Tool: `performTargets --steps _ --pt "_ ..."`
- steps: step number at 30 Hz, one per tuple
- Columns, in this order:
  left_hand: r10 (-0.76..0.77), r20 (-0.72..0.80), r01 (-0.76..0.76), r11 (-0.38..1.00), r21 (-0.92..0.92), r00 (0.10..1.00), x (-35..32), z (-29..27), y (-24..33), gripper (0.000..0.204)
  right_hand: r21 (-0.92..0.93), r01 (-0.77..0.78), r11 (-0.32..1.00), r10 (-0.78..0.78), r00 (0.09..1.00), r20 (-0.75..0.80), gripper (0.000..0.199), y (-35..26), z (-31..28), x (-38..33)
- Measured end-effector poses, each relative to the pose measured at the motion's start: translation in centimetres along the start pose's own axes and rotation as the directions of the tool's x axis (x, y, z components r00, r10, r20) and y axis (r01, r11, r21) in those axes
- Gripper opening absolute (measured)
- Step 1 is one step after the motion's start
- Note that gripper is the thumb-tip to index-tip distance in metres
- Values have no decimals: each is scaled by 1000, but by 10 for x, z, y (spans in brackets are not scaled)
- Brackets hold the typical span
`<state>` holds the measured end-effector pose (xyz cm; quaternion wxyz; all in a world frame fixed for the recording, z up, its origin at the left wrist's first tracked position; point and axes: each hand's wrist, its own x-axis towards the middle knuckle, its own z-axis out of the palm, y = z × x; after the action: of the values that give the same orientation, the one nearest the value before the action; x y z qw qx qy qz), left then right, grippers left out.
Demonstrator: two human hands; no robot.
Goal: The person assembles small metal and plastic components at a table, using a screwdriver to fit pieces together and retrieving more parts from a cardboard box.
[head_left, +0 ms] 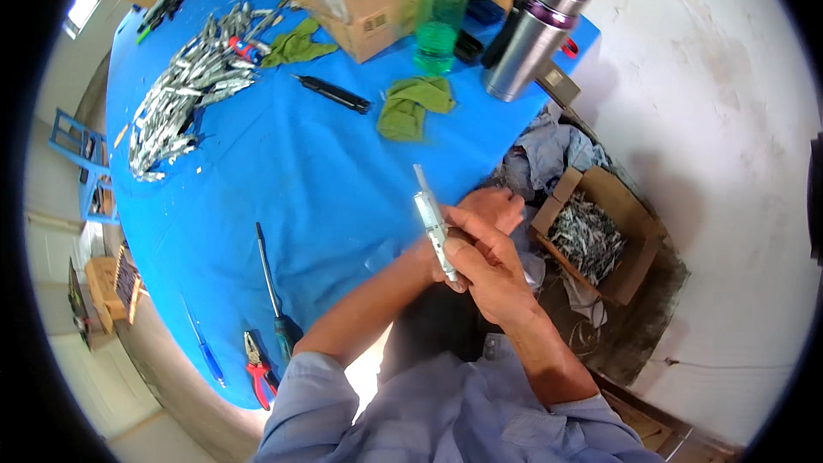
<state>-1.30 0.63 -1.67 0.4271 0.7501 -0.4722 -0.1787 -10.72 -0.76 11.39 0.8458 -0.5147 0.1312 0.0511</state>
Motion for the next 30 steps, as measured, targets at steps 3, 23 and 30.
performTargets --steps 3,23,30 --pt "92 15 -94 981 173 996 7 -12 15 15 -3 -31 1000 31 999 -19 46 -1 -9 -17" --pt "-213 -728 497 845 197 651 -272 -16 121 24 217 -130 968 82 972 218 37 67 18 -54" --pt "-140 -828 687 641 342 543 -308 -51 124 25 35 -117 992 108 973 202 29 99 18 -47"
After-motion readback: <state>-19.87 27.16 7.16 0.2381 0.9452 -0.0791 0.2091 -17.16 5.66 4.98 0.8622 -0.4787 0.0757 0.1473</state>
